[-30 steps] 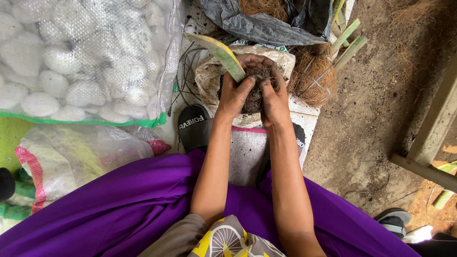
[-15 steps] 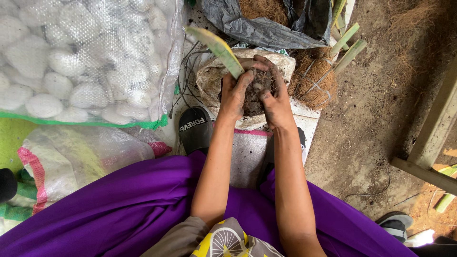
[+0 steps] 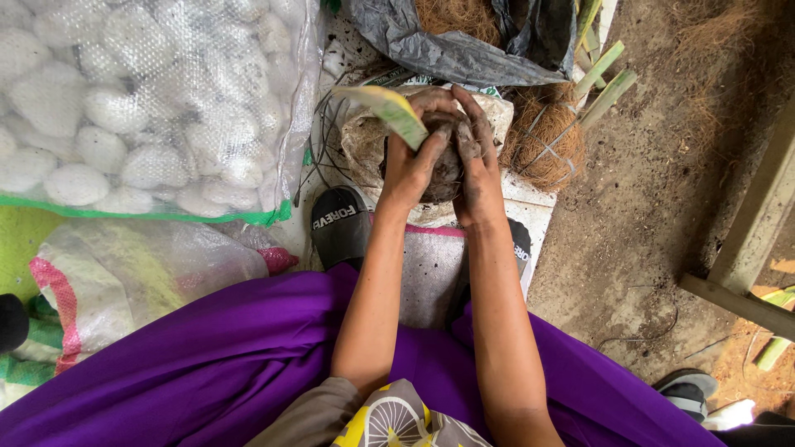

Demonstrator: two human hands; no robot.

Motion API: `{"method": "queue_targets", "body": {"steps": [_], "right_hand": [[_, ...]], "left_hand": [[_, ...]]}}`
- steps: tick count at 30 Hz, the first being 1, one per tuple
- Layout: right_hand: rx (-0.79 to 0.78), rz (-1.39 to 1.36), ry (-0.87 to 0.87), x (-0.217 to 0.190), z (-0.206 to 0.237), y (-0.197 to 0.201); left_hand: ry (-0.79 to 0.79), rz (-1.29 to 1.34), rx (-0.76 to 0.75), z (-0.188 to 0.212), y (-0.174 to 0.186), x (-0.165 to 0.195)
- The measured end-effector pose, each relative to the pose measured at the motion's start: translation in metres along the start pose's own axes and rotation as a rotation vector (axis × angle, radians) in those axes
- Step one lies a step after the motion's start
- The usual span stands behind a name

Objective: The person wraps a small plant with soil around its base in coco fiber. They hold the plant and soil ball, then wrap the fibrous material around it by hand.

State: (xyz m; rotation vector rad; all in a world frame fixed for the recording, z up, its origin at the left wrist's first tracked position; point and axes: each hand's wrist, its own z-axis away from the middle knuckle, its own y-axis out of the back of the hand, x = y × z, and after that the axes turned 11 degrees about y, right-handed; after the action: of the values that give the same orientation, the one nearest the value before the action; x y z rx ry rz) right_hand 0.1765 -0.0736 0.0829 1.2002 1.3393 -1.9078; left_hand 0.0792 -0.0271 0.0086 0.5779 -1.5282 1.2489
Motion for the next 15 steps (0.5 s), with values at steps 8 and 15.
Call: {"method": "queue_targets", "body": {"steps": [8, 15], "right_hand": [[-0.019, -0.09, -0.148, 0.013, 0.002, 0.03], [0.13, -0.148, -0.108, 0.026, 0.003, 0.03]], "left_hand": [[0.001, -0.193, 0.037, 0.001, -0.011, 0.037], [-0.01, -0.137, 0.041, -0.001, -0.02, 0.055]]}}
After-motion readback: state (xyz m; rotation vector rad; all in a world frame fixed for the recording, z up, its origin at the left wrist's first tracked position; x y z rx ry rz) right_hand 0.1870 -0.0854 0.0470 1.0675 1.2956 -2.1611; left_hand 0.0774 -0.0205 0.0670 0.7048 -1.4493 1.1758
